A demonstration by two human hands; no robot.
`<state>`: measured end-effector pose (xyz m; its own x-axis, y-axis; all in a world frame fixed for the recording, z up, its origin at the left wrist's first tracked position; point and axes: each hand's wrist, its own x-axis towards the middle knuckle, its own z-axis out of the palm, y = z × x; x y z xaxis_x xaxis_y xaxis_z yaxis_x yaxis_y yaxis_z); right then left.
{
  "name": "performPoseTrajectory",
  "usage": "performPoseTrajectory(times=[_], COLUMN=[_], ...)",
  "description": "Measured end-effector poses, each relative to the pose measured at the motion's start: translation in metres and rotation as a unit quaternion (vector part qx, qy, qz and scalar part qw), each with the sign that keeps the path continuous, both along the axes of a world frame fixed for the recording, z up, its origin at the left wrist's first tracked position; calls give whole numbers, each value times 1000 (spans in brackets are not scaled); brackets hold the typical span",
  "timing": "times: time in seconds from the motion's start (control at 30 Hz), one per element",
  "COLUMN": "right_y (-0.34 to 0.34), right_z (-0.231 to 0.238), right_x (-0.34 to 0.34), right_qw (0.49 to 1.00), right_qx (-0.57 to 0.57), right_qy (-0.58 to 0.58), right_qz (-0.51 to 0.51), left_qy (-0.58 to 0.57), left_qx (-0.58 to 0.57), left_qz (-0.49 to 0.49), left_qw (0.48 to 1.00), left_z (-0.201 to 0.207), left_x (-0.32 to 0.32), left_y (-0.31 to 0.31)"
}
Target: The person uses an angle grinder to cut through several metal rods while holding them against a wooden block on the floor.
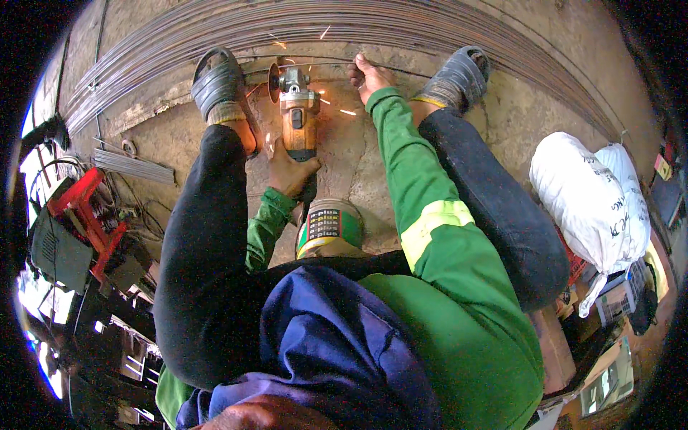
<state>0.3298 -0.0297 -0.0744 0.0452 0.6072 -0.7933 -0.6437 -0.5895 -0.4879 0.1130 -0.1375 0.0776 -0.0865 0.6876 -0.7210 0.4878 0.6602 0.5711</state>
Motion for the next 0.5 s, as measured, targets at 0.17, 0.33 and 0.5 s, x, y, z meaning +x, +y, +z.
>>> performPoseTrajectory(times=[0.17, 0.33, 0.5], right_y=[1, -1, 0], right_z=[-5, -10, -3], right_x=[-3, -2, -15], right_qw=[1000, 1000, 999], right_qx=[-13, 12, -12], right_qy=[19, 0, -7], right_qz=[-18, -20, -41], left_qy=[36, 14, -30], left_qx=[23, 93, 75], left_qz=[-32, -21, 27], left_qw=[999, 995, 996], left_z=[-14, -21, -9], left_x=[-4, -2, 5], left_y=[-6, -8, 0])
